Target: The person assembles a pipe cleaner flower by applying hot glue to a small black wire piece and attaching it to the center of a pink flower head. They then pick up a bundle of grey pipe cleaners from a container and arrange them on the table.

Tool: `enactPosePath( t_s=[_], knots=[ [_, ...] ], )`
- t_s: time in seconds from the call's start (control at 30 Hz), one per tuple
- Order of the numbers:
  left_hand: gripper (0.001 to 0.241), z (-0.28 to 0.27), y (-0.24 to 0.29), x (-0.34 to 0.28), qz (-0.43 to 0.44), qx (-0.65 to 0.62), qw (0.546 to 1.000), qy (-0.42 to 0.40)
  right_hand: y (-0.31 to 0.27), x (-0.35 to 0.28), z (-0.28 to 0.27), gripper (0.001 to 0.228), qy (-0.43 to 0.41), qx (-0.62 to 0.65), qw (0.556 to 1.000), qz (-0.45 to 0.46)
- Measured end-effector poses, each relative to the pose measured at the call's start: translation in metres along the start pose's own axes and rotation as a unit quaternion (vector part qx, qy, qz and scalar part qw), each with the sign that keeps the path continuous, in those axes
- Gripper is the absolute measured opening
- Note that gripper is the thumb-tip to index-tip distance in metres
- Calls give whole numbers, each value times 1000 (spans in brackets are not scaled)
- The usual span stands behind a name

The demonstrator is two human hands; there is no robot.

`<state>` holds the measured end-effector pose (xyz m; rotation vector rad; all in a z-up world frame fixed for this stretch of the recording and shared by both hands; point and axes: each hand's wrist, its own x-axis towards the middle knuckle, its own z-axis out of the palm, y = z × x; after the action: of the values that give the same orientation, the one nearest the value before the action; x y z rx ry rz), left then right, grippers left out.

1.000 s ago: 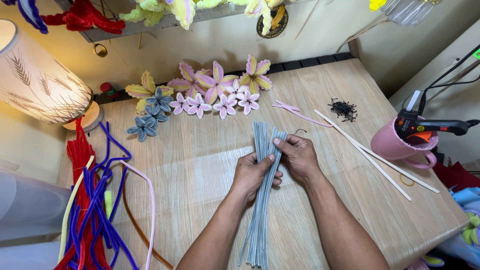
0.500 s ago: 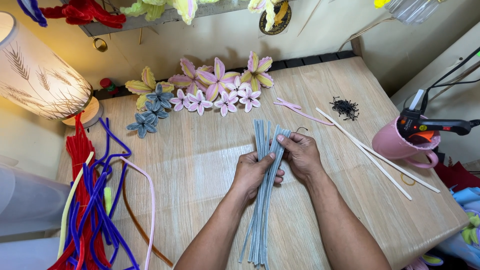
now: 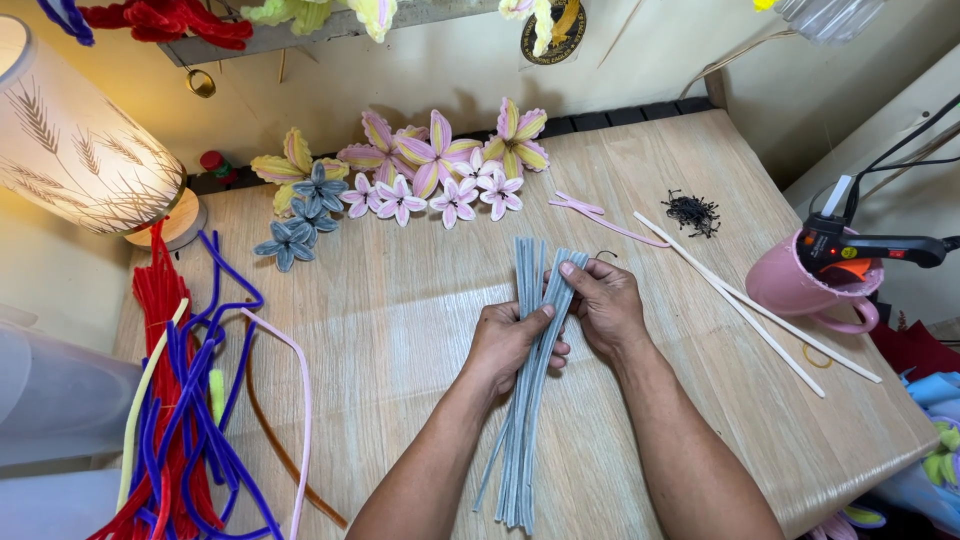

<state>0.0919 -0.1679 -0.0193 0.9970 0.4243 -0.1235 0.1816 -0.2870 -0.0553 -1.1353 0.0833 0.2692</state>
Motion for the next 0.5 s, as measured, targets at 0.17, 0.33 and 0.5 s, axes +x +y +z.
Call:
enactPosePath(
  t_s=[0.17,0.33,0.5],
  knots=[
    [25,-5,-10,6,0,17,1000,-7,21,16,-18,10,-1,-14,1000,-1],
    [23,-7,-15,10,10,18,1000,8,5,-2,-5,9,-46,-40,998,-19],
    [23,-3,-6,2,5,14,1000,5,1,-7,-3,15,-87,-62,994,-24]
  ],
)
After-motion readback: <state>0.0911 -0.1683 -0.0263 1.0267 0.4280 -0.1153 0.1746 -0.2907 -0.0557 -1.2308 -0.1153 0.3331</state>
